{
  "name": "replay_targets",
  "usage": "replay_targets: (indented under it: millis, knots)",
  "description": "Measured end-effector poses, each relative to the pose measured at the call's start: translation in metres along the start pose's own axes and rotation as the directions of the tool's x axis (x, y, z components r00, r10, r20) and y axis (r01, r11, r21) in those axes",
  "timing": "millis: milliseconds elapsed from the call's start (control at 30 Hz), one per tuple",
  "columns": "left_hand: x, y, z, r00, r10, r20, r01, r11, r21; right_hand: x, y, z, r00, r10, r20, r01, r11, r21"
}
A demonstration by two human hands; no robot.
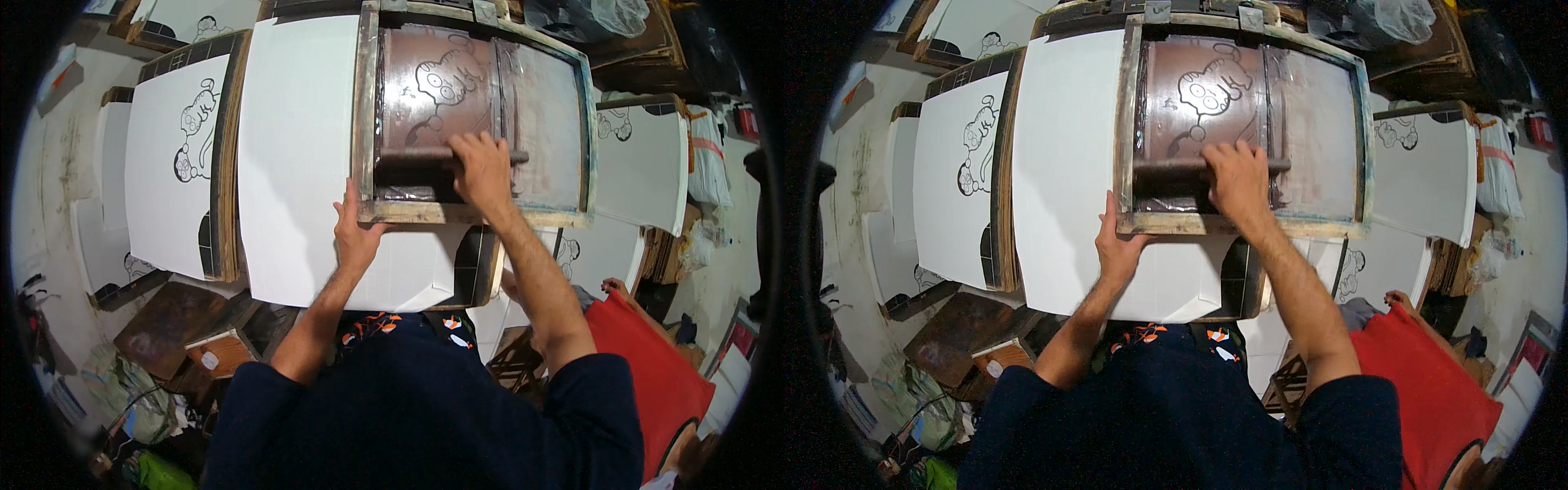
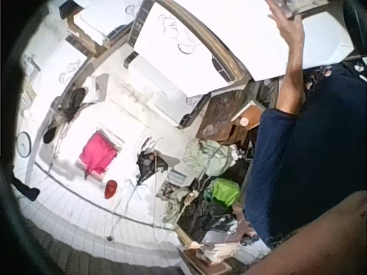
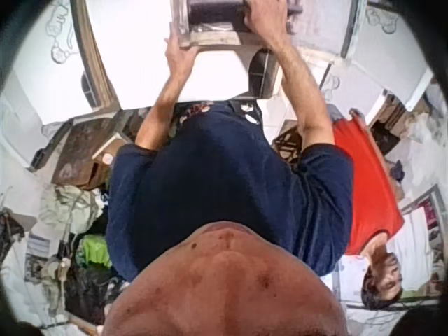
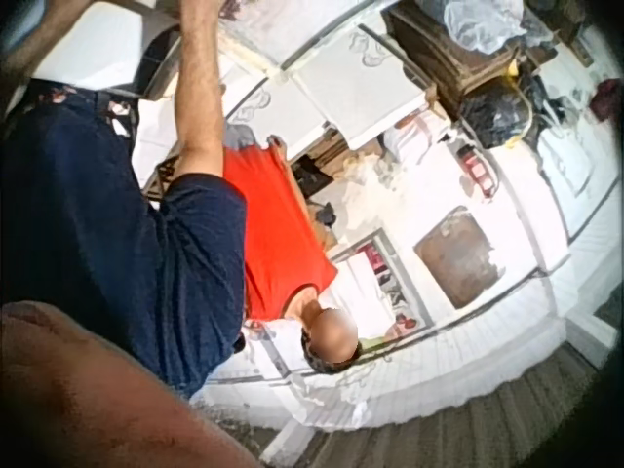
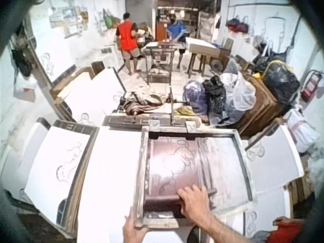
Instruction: The person performs screen printing on white fabric using a squeegee and a screen frame. They repeatedly place the screen on the fabric, pull the squeegee across to apply ink, lift the screen, and move the printed fabric aside to continue with the next piece.
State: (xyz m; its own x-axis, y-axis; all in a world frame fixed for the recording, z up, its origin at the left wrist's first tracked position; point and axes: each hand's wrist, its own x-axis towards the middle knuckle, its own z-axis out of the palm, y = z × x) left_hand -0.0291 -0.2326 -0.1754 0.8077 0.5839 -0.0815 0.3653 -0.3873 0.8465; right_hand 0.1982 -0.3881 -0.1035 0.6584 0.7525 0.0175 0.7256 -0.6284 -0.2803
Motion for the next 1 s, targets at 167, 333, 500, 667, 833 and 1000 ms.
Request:
replay_targets:
  millis: [167, 333, 500, 667, 833, 1000]
  knots:
    - [-0.001, 0.005, -0.003, 0.998, -0.063, 0.002, 0.062, 0.998, 0.008, 0.155, 0.072, 0.012, 0.973, -0.127, -0.194, 0.098, 0.984, -0.151]
    - [-0.002, 0.005, -0.002, 0.997, -0.075, 0.002, 0.075, 0.997, -0.004, 0.249, 0.109, 0.024, 0.951, -0.051, -0.304, -0.009, 0.981, -0.192]
    - [-0.003, 0.001, -0.002, 0.999, -0.04, 0.001, 0.04, 0.999, 0.011, 0.164, 0.07, 0.027, 0.957, -0.013, -0.289, -0.025, 0.992, -0.127]
    - [-0.003, -0.002, 0.001, 1.0, -0.03, 0.001, 0.03, 1.0, -0.008, -0.021, 0.001, 0.005, 0.996, 0.079, -0.042, -0.079, 0.997, 0.006]
    - [0.003, 0.025, -0.012, 0.998, -0.057, -0.016, 0.054, 0.991, -0.123, -0.104, -0.05, -0.005, 0.966, 0.039, -0.257, -0.036, 0.999, 0.015]
    - [0.012, 0.123, -0.061, 0.993, 0.076, -0.094, -0.107, 0.91, -0.401, -0.076, -0.05, -0.07, 0.87, -0.027, -0.492, -0.036, 0.992, -0.119]
